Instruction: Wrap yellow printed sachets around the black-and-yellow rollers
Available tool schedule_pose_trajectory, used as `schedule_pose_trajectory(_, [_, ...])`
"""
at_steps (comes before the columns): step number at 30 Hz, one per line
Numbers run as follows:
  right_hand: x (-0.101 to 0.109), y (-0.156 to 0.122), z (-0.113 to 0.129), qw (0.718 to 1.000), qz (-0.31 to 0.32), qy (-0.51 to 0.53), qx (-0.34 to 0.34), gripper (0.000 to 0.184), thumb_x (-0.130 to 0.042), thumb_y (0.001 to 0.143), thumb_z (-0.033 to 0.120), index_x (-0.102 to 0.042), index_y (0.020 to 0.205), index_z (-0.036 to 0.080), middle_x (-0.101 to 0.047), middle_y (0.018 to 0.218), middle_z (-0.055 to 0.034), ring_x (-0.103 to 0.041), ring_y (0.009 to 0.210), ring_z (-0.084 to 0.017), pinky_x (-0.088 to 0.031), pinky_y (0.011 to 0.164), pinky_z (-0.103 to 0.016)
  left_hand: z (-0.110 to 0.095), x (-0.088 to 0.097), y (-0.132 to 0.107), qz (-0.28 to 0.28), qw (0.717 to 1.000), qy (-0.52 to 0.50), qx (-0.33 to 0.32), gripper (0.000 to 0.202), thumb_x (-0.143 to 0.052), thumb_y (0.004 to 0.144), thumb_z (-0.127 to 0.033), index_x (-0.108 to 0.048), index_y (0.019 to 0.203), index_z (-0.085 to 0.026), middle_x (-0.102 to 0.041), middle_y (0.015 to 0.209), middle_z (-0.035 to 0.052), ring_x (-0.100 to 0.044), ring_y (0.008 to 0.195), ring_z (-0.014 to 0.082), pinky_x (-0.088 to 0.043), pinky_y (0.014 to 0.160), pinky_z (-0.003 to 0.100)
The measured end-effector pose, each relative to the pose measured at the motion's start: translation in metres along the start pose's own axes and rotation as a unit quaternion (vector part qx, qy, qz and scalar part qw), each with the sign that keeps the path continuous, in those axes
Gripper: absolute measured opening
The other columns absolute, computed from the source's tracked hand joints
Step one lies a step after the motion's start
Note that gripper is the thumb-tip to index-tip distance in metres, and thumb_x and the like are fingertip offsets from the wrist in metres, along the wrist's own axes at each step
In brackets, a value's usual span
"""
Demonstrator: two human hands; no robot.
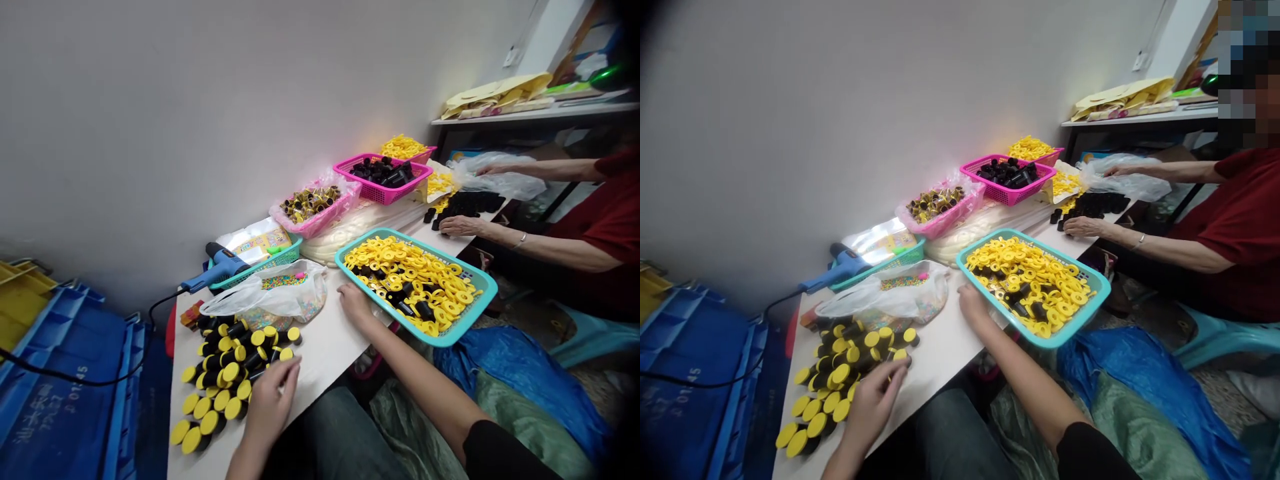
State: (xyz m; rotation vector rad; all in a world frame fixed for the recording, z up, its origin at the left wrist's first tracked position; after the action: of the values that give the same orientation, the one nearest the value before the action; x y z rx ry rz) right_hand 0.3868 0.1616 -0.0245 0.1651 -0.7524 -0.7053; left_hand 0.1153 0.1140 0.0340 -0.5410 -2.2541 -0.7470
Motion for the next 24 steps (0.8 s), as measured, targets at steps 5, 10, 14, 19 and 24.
schedule_pose_trajectory(5, [-0.006, 0.042, 0.072, 0.996, 0.015, 0.072, 0.045, 0.032, -0.042, 0.082, 0.015, -0.061, 0.108, 0.016, -0.062, 0.109, -0.0108, -0.059, 0.094, -0.019, -0.045, 0.087, -0.032, -0.006, -0.016, -0.038, 0.021, 0.998, -0.051, 0.002, 0.021, -0.052, 0.087, -0.032, -0.070, 0.094, -0.024, -0.074, 0.085, 0.0062, -0.070, 0.076, 0.0210, -0.059, 0.063, 0.030])
schedule_pose_trajectory(10, [0.001, 0.073, 0.088, 0.989, 0.115, 0.082, 0.042, 0.033, -0.046, 0.083, 0.017, -0.060, 0.113, 0.019, -0.067, 0.102, -0.0043, -0.065, 0.075, -0.012, -0.051, 0.074, -0.027, -0.001, 0.002, -0.039, 0.008, 1.000, -0.027, 0.004, 0.022, -0.052, 0.088, -0.030, -0.069, 0.098, -0.022, -0.074, 0.091, 0.0066, -0.070, 0.084, 0.0197, -0.059, 0.071, 0.029])
schedule_pose_trajectory(14, [0.021, 0.038, 0.047, 0.987, 0.161, 0.012, 0.021, 0.030, -0.046, 0.085, 0.017, -0.061, 0.111, 0.020, -0.068, 0.103, -0.0045, -0.065, 0.088, -0.016, -0.049, 0.081, -0.029, 0.009, 0.013, -0.046, -0.007, 1.000, -0.007, 0.002, 0.022, -0.050, 0.088, -0.029, -0.069, 0.097, -0.022, -0.073, 0.090, 0.0059, -0.069, 0.083, 0.0187, -0.058, 0.072, 0.029])
schedule_pose_trajectory(19, [0.013, -0.046, -0.005, 0.976, 0.180, -0.121, -0.011, 0.028, -0.048, 0.076, 0.002, -0.068, 0.092, 0.013, -0.066, 0.103, -0.0149, -0.058, 0.100, -0.023, -0.041, 0.091, -0.034, 0.002, 0.006, -0.048, 0.012, 0.999, 0.003, -0.042, 0.020, -0.049, 0.089, -0.026, -0.068, 0.097, -0.023, -0.072, 0.080, 0.0031, -0.068, 0.075, 0.0170, -0.056, 0.067, 0.027])
schedule_pose_trajectory(24, [0.009, -0.072, -0.007, 0.980, 0.129, -0.148, 0.043, 0.024, -0.046, 0.079, 0.007, -0.067, 0.080, 0.016, -0.065, 0.086, -0.0105, -0.058, 0.087, -0.020, -0.044, 0.081, -0.030, 0.000, 0.019, -0.051, -0.013, 0.997, 0.012, -0.070, 0.020, -0.050, 0.088, -0.023, -0.067, 0.098, -0.023, -0.073, 0.083, 0.0032, -0.067, 0.076, 0.0159, -0.054, 0.069, 0.025])
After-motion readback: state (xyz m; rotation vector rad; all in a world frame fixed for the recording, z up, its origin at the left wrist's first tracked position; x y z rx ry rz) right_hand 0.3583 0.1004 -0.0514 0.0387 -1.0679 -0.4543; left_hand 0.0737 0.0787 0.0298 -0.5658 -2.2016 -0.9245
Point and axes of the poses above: each hand's wrist, its own y-axis towards the middle knuckle, its own x-axis out of the back of the hand, z = x × y, the point moved 8 cm from there along y, towards the middle knuckle
